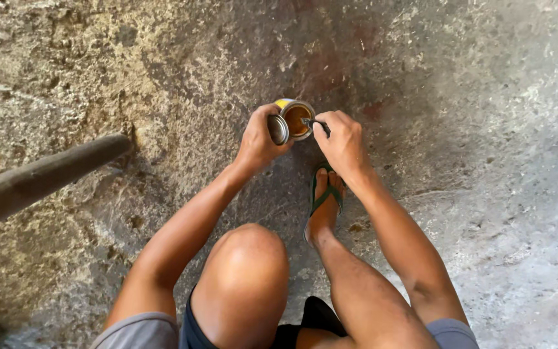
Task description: The person sits on the floor under a wooden table and applies stain from a can onto the table's underside edge and legs using a small applicator, reloading the applicator from the can and moving along the edge to coat different spots.
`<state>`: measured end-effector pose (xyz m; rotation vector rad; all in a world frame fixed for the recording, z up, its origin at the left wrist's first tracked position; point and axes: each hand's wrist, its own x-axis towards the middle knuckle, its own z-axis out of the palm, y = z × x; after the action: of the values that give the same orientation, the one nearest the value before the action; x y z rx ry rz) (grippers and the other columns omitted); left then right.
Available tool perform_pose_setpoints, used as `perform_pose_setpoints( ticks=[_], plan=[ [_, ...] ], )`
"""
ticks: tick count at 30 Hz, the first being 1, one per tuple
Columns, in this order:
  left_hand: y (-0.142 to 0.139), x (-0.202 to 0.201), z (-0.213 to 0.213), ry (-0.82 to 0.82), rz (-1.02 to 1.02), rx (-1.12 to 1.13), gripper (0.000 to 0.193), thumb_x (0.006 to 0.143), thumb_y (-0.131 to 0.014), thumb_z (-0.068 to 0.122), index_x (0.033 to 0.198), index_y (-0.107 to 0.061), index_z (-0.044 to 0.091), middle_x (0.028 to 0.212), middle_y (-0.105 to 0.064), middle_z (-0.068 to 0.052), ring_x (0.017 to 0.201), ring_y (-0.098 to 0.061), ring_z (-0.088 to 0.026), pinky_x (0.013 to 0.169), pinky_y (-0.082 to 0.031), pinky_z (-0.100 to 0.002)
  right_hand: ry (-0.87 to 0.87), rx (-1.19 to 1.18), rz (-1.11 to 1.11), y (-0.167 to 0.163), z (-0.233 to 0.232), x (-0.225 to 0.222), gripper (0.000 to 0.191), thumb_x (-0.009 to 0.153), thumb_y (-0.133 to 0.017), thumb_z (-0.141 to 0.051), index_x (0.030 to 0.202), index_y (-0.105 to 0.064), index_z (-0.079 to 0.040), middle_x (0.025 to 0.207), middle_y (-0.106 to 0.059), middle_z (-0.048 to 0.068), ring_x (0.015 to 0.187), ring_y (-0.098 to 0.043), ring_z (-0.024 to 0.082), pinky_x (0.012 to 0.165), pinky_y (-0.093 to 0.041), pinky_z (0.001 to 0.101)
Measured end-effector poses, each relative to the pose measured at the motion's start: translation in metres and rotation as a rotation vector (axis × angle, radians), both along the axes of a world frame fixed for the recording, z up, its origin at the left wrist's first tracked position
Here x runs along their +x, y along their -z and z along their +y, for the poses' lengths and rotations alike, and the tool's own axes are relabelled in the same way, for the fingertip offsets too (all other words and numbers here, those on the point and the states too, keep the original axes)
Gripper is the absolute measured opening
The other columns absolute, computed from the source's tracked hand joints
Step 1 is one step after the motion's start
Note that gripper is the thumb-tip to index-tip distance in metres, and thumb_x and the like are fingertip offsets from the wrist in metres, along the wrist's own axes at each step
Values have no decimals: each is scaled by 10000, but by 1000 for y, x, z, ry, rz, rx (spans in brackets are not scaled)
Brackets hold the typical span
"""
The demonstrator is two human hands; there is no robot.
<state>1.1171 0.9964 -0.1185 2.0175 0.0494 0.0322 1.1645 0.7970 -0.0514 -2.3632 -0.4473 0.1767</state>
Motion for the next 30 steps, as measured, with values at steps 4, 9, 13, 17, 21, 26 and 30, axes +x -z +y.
perform_pose_setpoints(
  ticks=[4,9,13,17,21,26,30],
  plan=[
    [3,1,-3,26,-68,15,777,698,-942,124,1308,-466,55,1277,-586,-200,1163,-611,-371,985,-533,-436,-5,-20,-6,12,-1,4,124,929,-741,-82,1016,-693,-7,913,-693,186,831,-690,380,727,-550,462],
    [7,2,-10,41,-58,18,782,686,-943,116,1306,-469,57,1262,-595,-196,1161,-606,-381,992,-525,-445,12,15,33,25,-10,1,136,935,-753,-89,1042,-705,-20,930,-717,175,819,-711,336,716,-552,417],
    [7,5,-3,57,-19,15,798,692,-944,142,1326,-469,54,1280,-587,-204,1193,-597,-386,1015,-522,-446,250,241,411,25,-36,4,159,944,-759,-113,1081,-744,-32,922,-745,105,721,-658,190,633,-510,305],
    [4,15,12,134,97,76,897,663,-956,176,1374,-434,15,1347,-526,-257,1259,-518,-436,1021,-477,-491,468,549,670,1,-80,3,168,977,-738,-81,1127,-730,-4,889,-714,74,738,-652,121,627,-458,239],
    [-3,35,2,403,-166,346,886,655,-918,287,1377,-465,50,1455,-473,-242,1346,-448,-472,1101,-444,-547,424,850,643,-40,-101,13,222,962,-677,-6,1180,-635,-18,971,-732,99,808,-715,153,716,-555,271],
    [-22,62,-30,643,-48,757,814,742,-850,361,1460,-490,225,1465,-427,-252,1225,-463,-463,948,-503,-545,161,881,144,-116,-87,67,184,1071,-549,80,1186,-471,-42,982,-642,89,837,-726,185,743,-625,356],
    [-60,86,-31,614,219,674,799,726,-855,326,1434,-499,227,1381,-482,-210,1251,-499,-424,918,-555,-518,194,903,-115,-176,-76,125,252,1085,-466,86,1299,-415,-35,1183,-629,136,894,-690,177,798,-617,332]
  ],
)
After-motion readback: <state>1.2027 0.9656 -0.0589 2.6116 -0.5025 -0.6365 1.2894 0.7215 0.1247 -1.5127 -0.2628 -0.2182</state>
